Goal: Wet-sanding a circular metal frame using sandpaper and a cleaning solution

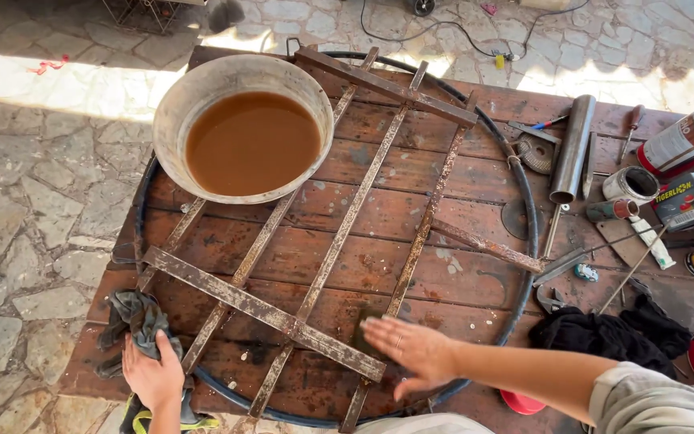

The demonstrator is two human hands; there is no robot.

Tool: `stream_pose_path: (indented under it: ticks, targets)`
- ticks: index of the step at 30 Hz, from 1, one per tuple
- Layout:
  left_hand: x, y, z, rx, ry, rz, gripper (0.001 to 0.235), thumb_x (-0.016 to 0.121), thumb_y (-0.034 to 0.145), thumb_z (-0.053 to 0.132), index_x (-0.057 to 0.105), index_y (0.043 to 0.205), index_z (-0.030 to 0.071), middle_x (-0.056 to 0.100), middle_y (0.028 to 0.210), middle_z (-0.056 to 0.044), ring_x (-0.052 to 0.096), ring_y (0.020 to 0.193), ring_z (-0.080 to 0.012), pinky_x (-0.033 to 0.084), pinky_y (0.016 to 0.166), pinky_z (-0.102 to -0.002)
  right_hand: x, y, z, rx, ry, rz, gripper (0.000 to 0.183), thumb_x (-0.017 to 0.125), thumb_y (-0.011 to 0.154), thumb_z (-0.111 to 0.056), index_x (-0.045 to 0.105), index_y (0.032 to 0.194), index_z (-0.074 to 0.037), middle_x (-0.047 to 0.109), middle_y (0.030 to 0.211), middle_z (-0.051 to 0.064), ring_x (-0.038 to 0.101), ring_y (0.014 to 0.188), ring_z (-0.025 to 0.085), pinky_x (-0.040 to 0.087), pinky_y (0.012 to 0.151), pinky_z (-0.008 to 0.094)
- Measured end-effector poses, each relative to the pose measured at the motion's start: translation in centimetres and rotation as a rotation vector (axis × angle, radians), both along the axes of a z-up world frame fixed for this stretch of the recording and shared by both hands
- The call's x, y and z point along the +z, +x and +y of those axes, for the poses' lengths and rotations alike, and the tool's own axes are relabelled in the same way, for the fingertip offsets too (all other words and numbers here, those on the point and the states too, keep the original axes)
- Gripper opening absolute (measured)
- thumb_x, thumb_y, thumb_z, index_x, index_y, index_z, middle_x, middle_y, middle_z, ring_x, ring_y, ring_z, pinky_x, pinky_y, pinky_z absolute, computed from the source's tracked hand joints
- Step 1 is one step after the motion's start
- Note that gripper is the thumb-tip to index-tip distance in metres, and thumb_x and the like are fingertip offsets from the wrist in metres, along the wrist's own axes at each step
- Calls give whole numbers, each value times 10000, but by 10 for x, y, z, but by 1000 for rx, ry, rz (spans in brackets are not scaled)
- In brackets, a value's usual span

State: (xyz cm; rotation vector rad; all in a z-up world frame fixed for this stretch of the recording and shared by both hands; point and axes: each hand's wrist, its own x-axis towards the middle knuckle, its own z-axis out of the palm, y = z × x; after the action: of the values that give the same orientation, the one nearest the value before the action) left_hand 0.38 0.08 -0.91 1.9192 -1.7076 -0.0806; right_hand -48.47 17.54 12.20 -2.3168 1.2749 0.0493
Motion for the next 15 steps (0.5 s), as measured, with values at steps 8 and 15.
stream_pose_path:
  ticks: [8, 15]
  targets:
    - [11, -1, -2, 11, 26, -1, 731, 422, 1123, 446, 566, 1439, -197, 567, 1457, -364, 518, 1363, -478, 351, 1182, -518, -37, -74, -37, -321, -373, 188, 1075, 227, 951, -790, 106, 1597, 61, 76, 1675, 280, 67, 1571, 360, 45, 1271, 445]
    - [9, -3, 1, -4, 24, 21, 692, 440, 1124, 415, 588, 1415, -195, 573, 1452, -366, 518, 1361, -485, 345, 1192, -521, -25, -72, -36, -49, -194, 86, 1139, 281, 913, -829, 126, 1552, 101, 168, 1636, 296, 163, 1524, 393, 116, 1258, 471]
